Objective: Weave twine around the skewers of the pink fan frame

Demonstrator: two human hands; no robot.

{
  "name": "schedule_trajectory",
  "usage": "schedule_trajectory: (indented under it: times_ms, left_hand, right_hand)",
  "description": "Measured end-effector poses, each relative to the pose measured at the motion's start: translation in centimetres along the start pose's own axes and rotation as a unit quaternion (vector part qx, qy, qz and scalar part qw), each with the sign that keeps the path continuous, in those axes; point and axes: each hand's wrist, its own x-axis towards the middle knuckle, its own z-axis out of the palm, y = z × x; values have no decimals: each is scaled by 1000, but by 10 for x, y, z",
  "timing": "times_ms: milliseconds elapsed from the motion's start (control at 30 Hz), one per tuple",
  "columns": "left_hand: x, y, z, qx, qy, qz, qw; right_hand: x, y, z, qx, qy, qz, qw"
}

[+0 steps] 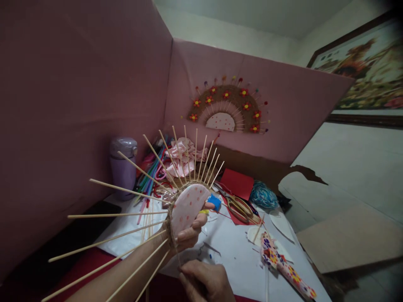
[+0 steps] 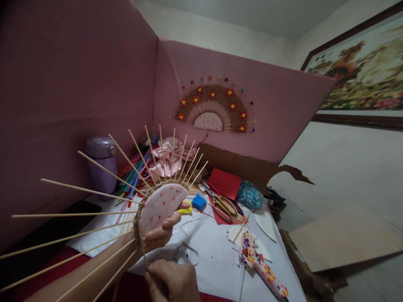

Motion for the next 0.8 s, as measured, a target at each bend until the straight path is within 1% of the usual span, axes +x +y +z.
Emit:
schedule_trajectory:
  times_ms: [167, 267, 400, 467, 533, 600, 633, 733, 800]
  left_hand:
    - [-1, 0, -2, -3, -26, 1, 1000]
    - [-2, 2, 1, -6, -40, 4, 999]
    - [-4, 5, 7, 3, -64, 5, 998]
    - [-3, 6, 7, 16, -68, 12, 997]
    - [-2, 7, 5, 31, -68, 19, 997]
    - [0, 7, 3, 41, -51, 35, 997]
    - [1, 8, 4, 42, -29, 45, 998]
    - [2, 10, 10, 34, 65, 65, 995]
    - [2, 12, 19, 21, 104, 68, 992]
  right_hand:
    - [3, -2, -3, -1, 2, -4, 1000]
    - [5, -4, -6, -7, -7, -4, 1000]
    - [4, -5, -10, -9, -23, 13, 1000]
    - [4, -5, -12, -10, -30, 22, 999]
    - [4, -5, -14, -9, -24, 31, 999]
    - [5, -4, -17, -10, -16, 39, 999]
    - [5, -3, -19, -12, -14, 42, 999]
    - [8, 1, -27, -33, -17, 61, 997]
    - [9, 4, -32, -58, -16, 86, 994]
